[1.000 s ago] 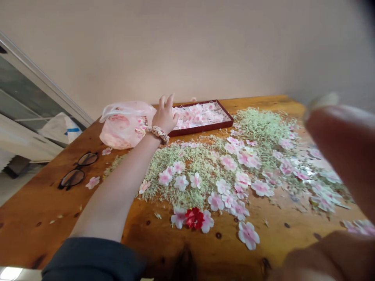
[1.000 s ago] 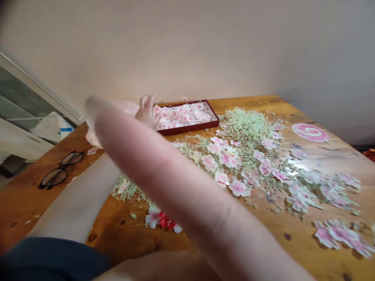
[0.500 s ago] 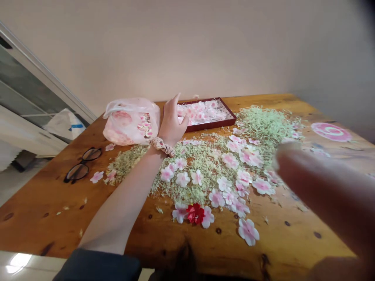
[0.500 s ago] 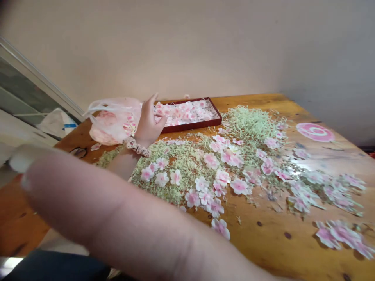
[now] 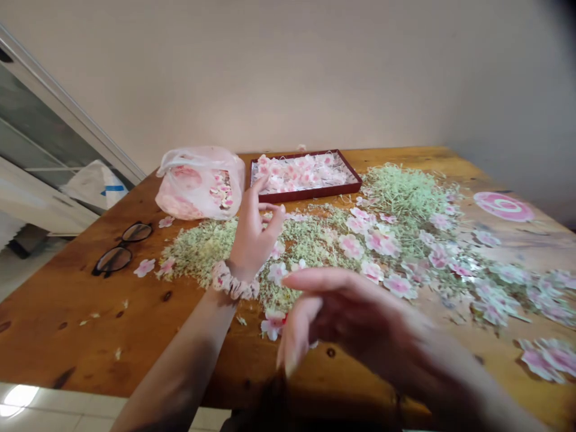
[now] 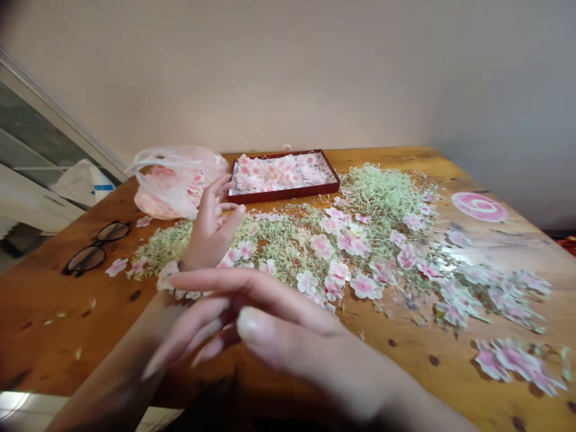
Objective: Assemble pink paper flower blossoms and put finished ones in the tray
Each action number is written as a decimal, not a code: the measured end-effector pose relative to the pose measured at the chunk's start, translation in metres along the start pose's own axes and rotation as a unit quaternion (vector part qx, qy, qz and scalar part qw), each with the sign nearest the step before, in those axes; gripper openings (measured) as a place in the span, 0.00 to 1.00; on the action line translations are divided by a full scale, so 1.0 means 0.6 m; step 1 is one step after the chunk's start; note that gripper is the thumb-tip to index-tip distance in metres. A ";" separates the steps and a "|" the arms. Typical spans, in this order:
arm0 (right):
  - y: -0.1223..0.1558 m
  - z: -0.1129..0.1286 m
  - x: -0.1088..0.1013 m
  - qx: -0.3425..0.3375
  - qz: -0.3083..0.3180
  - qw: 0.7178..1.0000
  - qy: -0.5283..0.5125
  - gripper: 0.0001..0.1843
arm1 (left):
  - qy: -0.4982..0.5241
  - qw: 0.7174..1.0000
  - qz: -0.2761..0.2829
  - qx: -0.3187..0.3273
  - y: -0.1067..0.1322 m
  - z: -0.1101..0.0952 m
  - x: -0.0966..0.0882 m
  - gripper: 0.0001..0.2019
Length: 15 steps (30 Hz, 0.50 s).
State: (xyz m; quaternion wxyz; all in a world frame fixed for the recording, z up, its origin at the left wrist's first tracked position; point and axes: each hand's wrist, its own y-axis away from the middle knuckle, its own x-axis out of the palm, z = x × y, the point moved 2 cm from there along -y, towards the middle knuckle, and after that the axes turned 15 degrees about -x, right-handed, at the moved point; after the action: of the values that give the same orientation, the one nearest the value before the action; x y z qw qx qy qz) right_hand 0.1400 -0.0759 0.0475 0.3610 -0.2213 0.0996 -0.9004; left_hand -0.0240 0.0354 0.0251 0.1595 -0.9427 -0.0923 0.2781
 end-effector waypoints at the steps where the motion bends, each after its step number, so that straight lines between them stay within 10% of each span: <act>1: -0.008 0.006 -0.007 -0.023 -0.003 1.000 -0.011 0.22 | 0.000 1.000 0.008 -0.014 0.011 0.001 -0.002 0.24; 6: -0.027 0.048 -0.156 -0.011 -0.173 0.934 0.312 0.15 | 0.010 0.998 0.053 -0.035 0.055 0.017 -0.006 0.22; 7: -0.019 0.066 -0.197 -0.008 -0.230 0.873 0.429 0.15 | 0.008 0.998 0.056 -0.031 0.060 0.021 -0.006 0.21; 10: 0.033 0.110 -0.302 0.074 -0.373 0.577 0.723 0.14 | -0.013 0.998 0.059 -0.010 0.068 0.027 -0.005 0.20; 11: 0.051 0.112 -0.328 0.142 -0.366 0.549 0.738 0.15 | -0.021 0.998 0.061 0.001 0.069 0.027 -0.004 0.19; 15: 0.091 0.088 -0.374 0.212 -0.266 0.625 0.703 0.20 | -0.056 0.995 0.076 0.042 0.071 0.022 0.003 0.15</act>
State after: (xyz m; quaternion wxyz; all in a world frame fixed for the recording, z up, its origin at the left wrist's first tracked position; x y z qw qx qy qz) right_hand 0.3418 0.0396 0.0024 -0.0373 0.5445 0.0666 -0.8353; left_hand -0.0262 -0.0009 -0.0011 0.1716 -0.9226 -0.0170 0.3451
